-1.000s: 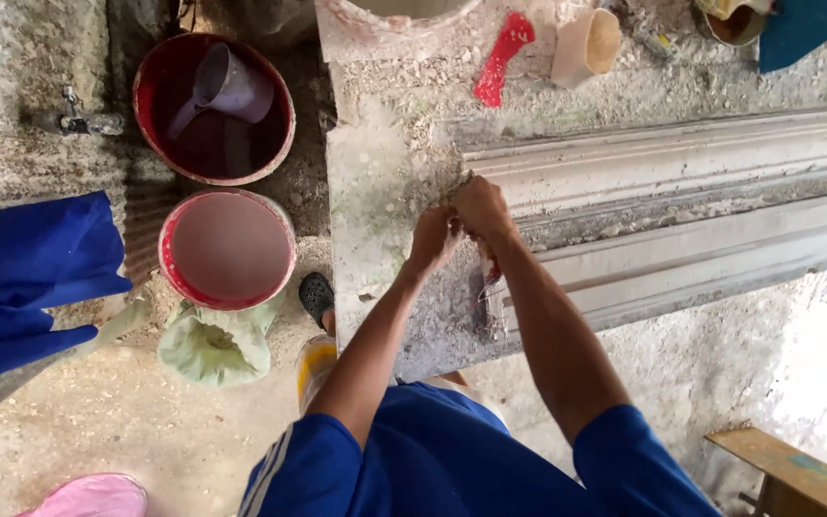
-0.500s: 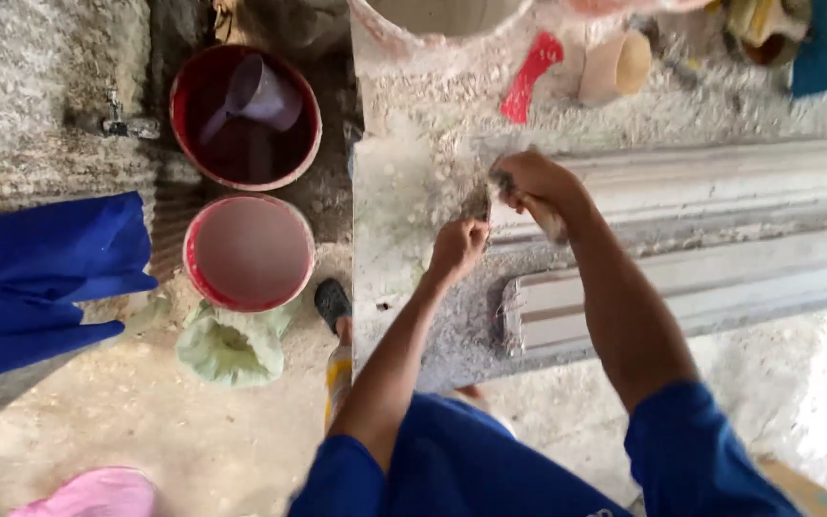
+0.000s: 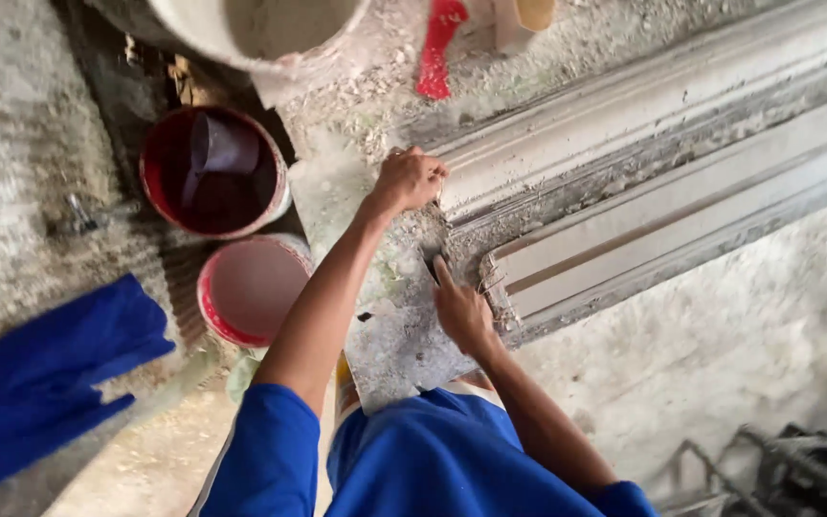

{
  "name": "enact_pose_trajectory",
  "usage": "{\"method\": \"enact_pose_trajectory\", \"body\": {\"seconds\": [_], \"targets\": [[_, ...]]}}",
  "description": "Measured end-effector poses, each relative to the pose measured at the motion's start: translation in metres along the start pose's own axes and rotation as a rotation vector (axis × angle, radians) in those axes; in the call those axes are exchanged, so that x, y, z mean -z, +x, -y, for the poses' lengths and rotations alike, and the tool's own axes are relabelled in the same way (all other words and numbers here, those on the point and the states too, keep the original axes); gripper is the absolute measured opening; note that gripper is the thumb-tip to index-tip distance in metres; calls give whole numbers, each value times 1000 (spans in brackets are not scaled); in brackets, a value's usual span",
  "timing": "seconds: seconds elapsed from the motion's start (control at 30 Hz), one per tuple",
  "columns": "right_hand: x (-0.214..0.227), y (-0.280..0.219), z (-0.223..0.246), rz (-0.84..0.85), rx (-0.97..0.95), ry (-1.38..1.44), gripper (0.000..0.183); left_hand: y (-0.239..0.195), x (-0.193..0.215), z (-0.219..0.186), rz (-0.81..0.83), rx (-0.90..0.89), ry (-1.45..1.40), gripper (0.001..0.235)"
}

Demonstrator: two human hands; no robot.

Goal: Cleaning and scraping the edges of decorative plaster moldings using a cloth and a small hand tool.

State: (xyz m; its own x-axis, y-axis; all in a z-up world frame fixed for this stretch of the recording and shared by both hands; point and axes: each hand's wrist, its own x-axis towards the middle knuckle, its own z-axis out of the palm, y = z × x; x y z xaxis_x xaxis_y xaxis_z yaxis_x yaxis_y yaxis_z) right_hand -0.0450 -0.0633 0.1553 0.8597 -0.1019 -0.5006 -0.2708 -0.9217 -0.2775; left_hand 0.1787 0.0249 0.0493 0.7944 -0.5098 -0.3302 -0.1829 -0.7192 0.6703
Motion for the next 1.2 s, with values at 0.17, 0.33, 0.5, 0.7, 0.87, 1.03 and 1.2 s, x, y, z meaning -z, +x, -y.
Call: {"method": "enact_pose_trajectory", "body": {"seconds": [0.17, 0.33, 0.5, 0.7, 0.87, 1.03, 1.2], "targets": [[-23, 7, -14, 81, -57, 24, 54, 6, 23, -5, 132, -81, 167, 32], [2, 127, 30, 65, 91, 113, 47, 25, 45, -7, 194, -65, 283, 31], [37, 53, 40, 100, 85, 117, 50, 21, 42, -5, 262, -11, 215, 34], [42, 71, 52, 175, 27, 45, 52, 27, 28, 3, 242, -2, 178, 37], [26, 106, 60, 37, 49, -5, 35, 27, 42, -3, 267, -31, 251, 41], [26, 5, 37, 246, -88, 102, 47, 37, 18, 25, 182, -53, 201, 39], [13, 155, 60, 60, 23, 40, 36, 17, 40, 6, 122, -143, 210, 40]]}}
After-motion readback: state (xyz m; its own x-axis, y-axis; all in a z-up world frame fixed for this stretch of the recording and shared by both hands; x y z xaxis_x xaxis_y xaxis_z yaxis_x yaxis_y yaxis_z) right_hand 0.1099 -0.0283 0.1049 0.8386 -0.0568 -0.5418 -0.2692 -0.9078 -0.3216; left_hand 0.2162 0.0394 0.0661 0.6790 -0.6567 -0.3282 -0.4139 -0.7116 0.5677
